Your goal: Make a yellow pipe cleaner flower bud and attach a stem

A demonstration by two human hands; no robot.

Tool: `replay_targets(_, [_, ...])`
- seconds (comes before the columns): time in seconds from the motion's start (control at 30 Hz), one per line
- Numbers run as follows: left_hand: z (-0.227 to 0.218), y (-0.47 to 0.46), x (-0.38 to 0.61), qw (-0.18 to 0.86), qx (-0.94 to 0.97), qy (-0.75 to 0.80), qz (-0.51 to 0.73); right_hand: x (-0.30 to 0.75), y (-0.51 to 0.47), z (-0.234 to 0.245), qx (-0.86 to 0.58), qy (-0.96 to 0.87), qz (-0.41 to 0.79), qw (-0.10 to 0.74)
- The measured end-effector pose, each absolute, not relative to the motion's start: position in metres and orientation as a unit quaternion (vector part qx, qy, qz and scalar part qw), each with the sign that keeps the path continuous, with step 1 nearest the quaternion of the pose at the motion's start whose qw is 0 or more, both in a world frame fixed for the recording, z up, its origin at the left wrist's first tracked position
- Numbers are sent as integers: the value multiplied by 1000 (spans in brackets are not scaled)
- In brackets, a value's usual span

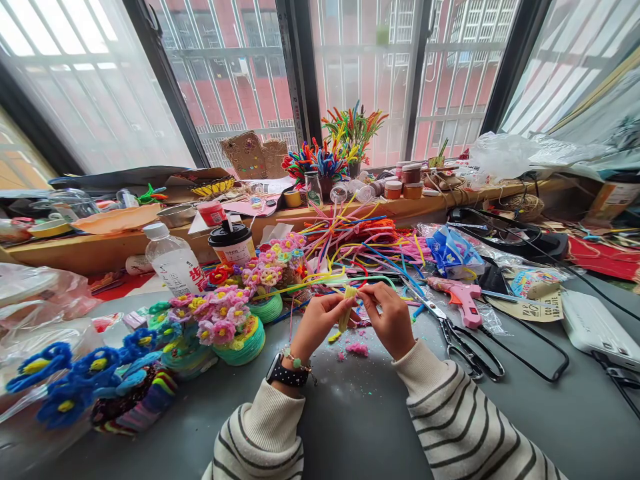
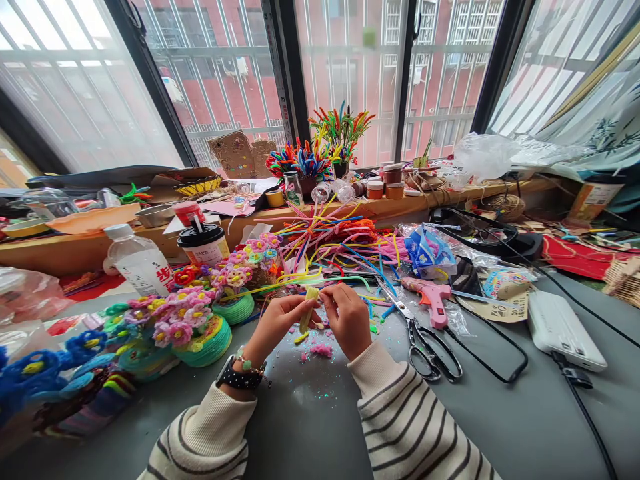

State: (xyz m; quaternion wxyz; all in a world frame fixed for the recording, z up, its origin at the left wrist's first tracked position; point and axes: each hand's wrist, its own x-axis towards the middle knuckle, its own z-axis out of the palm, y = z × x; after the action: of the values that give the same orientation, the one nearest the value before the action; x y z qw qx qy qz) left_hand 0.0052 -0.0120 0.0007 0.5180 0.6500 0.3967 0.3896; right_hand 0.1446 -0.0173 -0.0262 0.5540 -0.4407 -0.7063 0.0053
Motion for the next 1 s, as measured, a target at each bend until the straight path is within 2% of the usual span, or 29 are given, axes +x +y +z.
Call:
replay_targets(0.57, [-2, -11, 4, 554, 645, 407, 334, 151, -18, -18, -470, -624, 8, 623])
replay_targets(0.73, [-4, -10, 3, 534, 644, 431, 339, 152, -18, -17, -474, -614, 0, 631])
replay_targets(0.87, [-10, -3, 0, 484, 608, 495, 389, 152, -17, -17, -479, -609, 7, 632])
replay_targets(1.0, [-11, -1, -4, 400, 580, 503, 500, 149, -19, -18, -467, -627, 41, 622])
